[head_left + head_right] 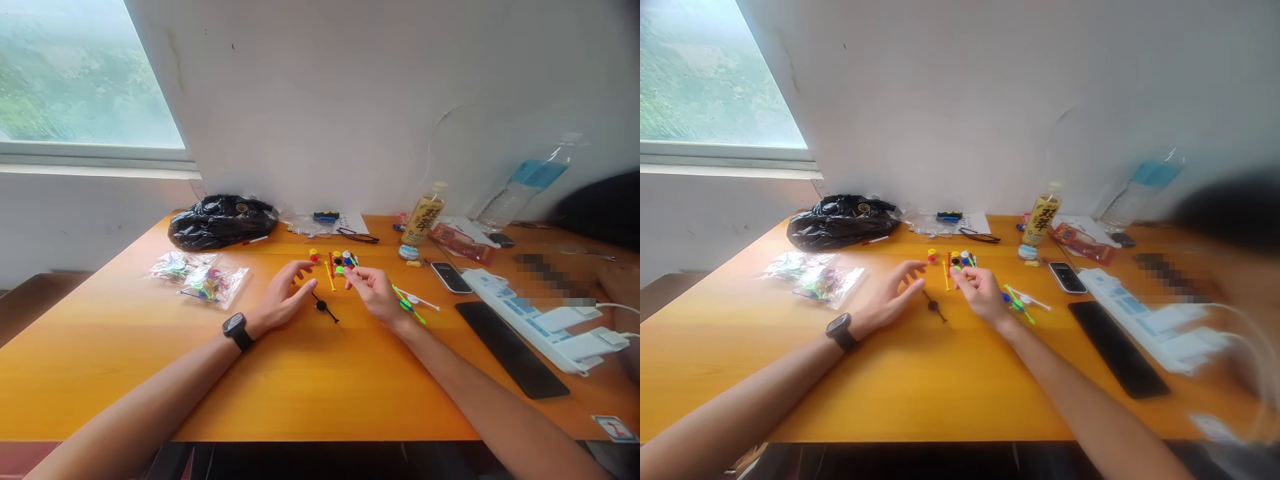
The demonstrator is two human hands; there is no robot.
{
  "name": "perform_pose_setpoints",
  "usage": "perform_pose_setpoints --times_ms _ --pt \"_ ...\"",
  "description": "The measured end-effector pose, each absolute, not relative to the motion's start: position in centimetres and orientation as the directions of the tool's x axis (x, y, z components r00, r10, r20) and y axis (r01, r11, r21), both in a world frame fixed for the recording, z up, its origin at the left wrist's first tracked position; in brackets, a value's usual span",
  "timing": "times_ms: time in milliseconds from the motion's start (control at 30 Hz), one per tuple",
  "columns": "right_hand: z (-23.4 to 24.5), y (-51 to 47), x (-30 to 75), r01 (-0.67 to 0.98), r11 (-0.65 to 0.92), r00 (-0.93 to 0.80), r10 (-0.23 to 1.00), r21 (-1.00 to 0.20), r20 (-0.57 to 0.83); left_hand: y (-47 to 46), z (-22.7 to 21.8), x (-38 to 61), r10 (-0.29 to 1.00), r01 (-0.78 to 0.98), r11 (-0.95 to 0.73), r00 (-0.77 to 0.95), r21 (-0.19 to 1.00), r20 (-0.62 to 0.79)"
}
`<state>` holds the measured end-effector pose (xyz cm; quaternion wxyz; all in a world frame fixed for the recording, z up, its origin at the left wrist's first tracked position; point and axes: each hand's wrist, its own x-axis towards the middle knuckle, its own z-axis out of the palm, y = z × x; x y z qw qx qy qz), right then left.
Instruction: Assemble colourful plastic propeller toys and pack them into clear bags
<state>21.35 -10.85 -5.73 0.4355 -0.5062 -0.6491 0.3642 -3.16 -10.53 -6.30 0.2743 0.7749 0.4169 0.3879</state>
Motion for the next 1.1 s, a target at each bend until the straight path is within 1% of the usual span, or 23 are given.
perform_pose_setpoints --times_ms 100,167,233,333,400,467,633,800,967,1100 --pt "-5.6 -10.7 21.6 0.313 0.263 -0.080 0.965 -0.913 0.250 -10.3 -6.4 -3.4 0.855 0.487 -0.518 0.258 0.704 0.450" --pt "-5.8 -10.6 21.6 0.341 0.269 -0.124 0.963 -0.901 0.240 -10.2 -6.4 -3.5 0.846 0.487 -0.533 0.276 0.692 0.456" --pt "-6.2 -10.7 21.4 0.383 0.280 -0.220 0.953 -0.880 0.208 -10.2 -6.3 -3.5 0.811 0.456 -0.585 0.360 0.671 0.462" --pt "-6.7 -10.8 21.0 0.424 0.319 -0.333 0.925 -0.847 0.182 -10.3 -6.1 -3.4 0.697 0.389 -0.702 0.550 0.597 0.461" --pt "-6.9 -10.8 20.9 0.439 0.332 -0.324 0.925 -0.835 0.197 -10.4 -6.1 -3.2 0.629 0.365 -0.754 0.643 0.547 0.437" --pt "-7.0 -10.6 21.0 0.447 0.323 -0.288 0.935 -0.834 0.207 -10.3 -6.3 -2.9 0.610 0.375 -0.769 0.672 0.518 0.419" --pt "-7.2 -9.9 21.6 0.435 0.290 -0.255 0.948 -0.853 0.192 -10.0 -7.0 -2.7 0.652 0.439 -0.745 0.640 0.503 0.407" --pt "-7.5 -9.6 21.7 0.411 0.295 -0.255 0.946 -0.863 0.201 -10.2 -6.9 -2.8 0.660 0.449 -0.740 0.629 0.501 0.410" --pt "-7.3 -9.8 21.7 0.409 0.267 -0.208 0.958 -0.873 0.196 -11.0 -6.0 -2.9 0.703 0.466 -0.709 0.528 0.530 0.476" --pt "-6.8 -10.4 21.6 0.426 0.185 -0.157 0.979 -0.886 0.129 -11.2 -5.8 -3.1 0.736 0.481 -0.677 0.459 0.557 0.498"
